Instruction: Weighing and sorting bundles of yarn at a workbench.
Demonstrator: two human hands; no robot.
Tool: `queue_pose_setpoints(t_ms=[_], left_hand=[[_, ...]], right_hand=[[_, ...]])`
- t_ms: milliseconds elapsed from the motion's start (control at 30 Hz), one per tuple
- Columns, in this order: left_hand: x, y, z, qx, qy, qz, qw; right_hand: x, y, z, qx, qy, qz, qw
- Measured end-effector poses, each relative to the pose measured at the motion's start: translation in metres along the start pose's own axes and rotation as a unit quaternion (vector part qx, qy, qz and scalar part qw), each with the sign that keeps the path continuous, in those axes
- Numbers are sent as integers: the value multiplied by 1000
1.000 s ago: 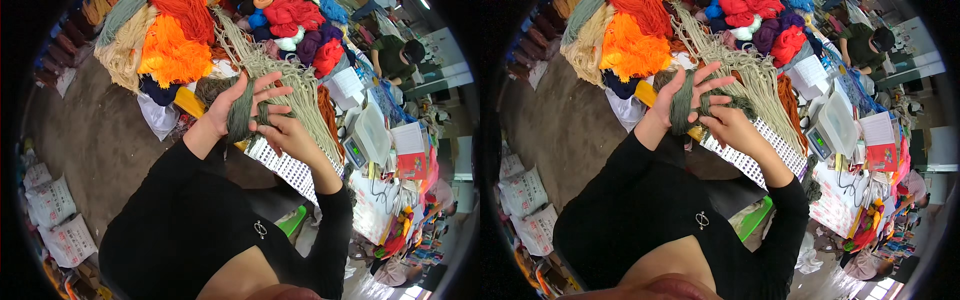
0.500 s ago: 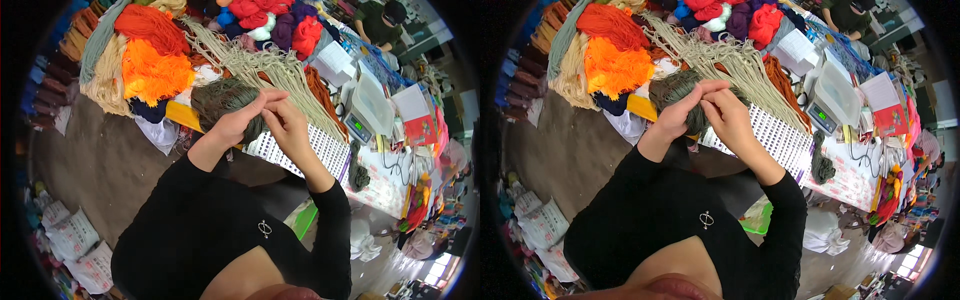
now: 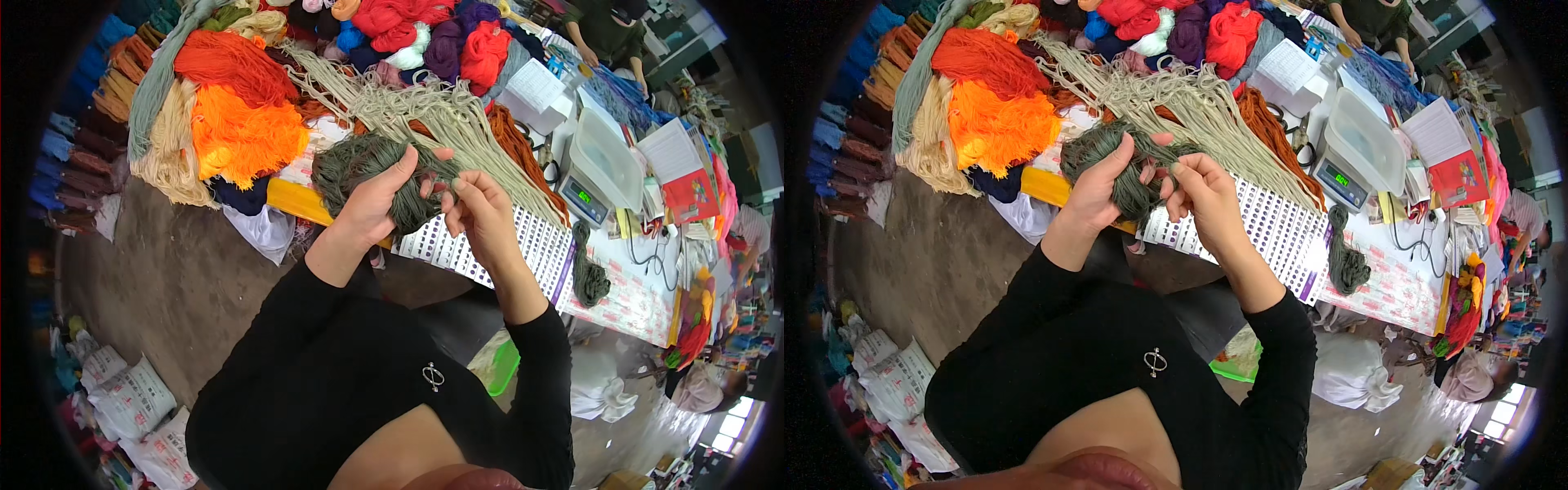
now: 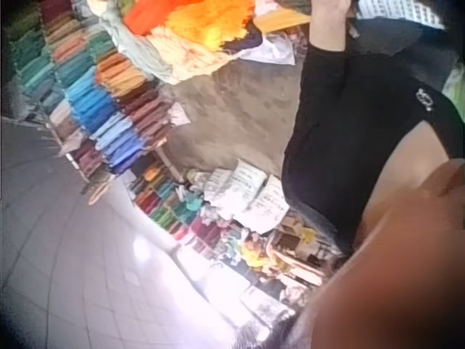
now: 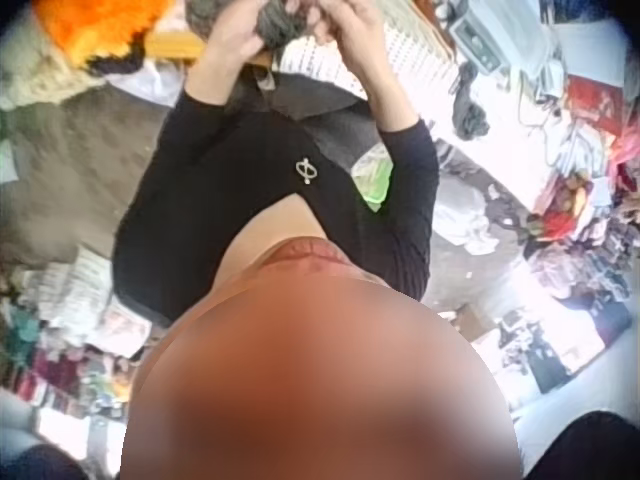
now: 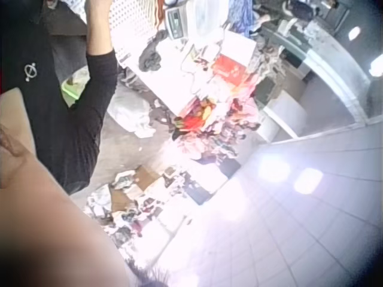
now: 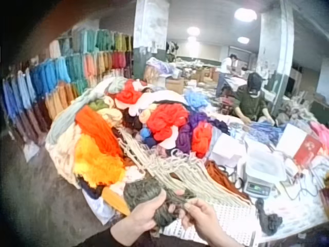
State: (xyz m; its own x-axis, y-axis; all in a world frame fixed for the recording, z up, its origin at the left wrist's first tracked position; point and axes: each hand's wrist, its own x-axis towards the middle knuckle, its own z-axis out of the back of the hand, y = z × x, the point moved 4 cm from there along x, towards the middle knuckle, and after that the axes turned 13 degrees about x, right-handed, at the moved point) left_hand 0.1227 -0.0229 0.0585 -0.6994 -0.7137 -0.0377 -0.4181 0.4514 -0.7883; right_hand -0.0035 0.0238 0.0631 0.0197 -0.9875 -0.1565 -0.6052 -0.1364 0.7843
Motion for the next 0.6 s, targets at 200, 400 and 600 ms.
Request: queue_pose_setpoints(t_ms=[200,400,600], left_hand=[[0,0,-7,43,-9,6,999],[-1,2,-15,69,4,-10,998],[3,3,-1,82,-22,-20,996]], right_hand=[[-1,0,4,17,-15,12,1000],[-1,-4,5,-113,27,17,993],[-2,-3,4,-66,24,16,997]])
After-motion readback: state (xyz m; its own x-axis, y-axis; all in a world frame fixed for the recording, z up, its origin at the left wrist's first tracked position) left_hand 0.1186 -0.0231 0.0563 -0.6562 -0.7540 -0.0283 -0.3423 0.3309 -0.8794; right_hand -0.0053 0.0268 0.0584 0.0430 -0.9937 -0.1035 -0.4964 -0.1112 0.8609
